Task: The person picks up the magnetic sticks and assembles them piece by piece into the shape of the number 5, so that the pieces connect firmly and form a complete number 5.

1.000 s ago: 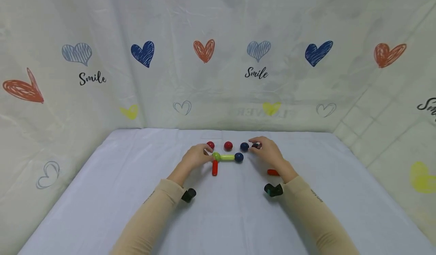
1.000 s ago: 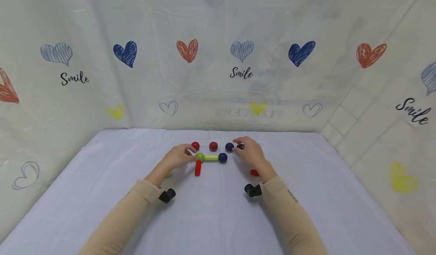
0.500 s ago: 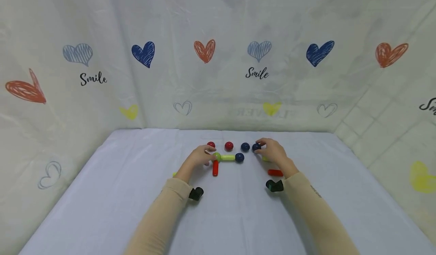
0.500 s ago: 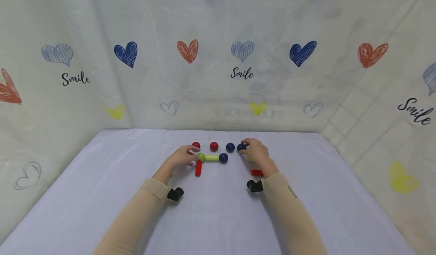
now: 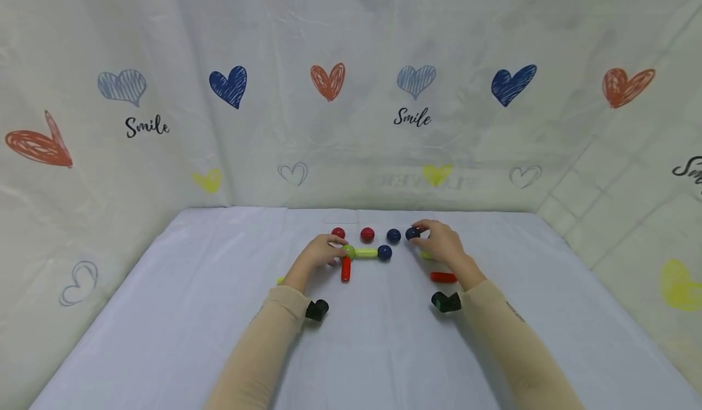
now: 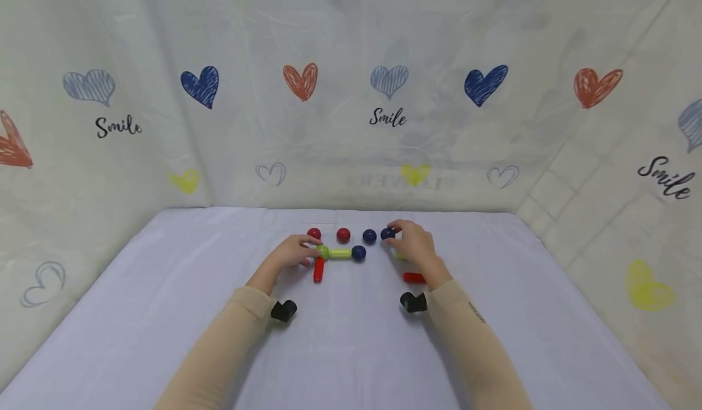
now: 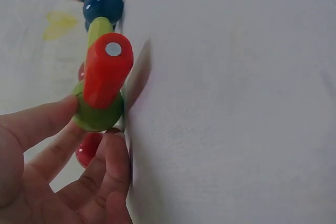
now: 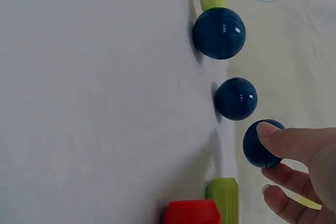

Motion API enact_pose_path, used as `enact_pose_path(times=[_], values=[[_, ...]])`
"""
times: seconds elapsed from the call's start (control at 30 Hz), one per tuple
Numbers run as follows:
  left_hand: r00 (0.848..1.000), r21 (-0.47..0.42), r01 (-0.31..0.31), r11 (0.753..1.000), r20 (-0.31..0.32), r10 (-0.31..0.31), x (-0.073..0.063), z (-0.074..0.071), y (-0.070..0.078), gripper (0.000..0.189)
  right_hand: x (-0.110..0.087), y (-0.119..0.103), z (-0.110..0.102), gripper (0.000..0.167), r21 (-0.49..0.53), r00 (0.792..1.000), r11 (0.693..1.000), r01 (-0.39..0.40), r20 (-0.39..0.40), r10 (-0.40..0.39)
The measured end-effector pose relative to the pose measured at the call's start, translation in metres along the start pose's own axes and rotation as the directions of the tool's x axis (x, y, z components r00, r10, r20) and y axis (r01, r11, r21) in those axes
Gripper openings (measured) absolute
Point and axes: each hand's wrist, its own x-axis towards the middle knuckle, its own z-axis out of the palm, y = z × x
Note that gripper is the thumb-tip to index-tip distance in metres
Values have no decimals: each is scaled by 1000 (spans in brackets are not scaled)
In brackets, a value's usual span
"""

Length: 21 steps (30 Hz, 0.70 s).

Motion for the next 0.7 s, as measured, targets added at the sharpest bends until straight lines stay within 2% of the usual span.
enact_pose_path(times=[0.17,0.37,0.53,0.7], values=[[1000,29,19,999,-6,-19,1,0,0,34,-7,-4,-3,44,20,998,999,47,-34,-46],[999,6,39,999,19,-39,2,-2,-3,35,-24,-25,-2,42,90,988,985,150,-57,-145],[999,-7,6,1000,47,-6,1,-4,-4,35,-37,-39,7,39,167,973,959,230,-29,-229],[999,-20,9,1000,48,-8,5,-3,-8,38,-41,-49,18,37,192,956,938,288,2,-294]])
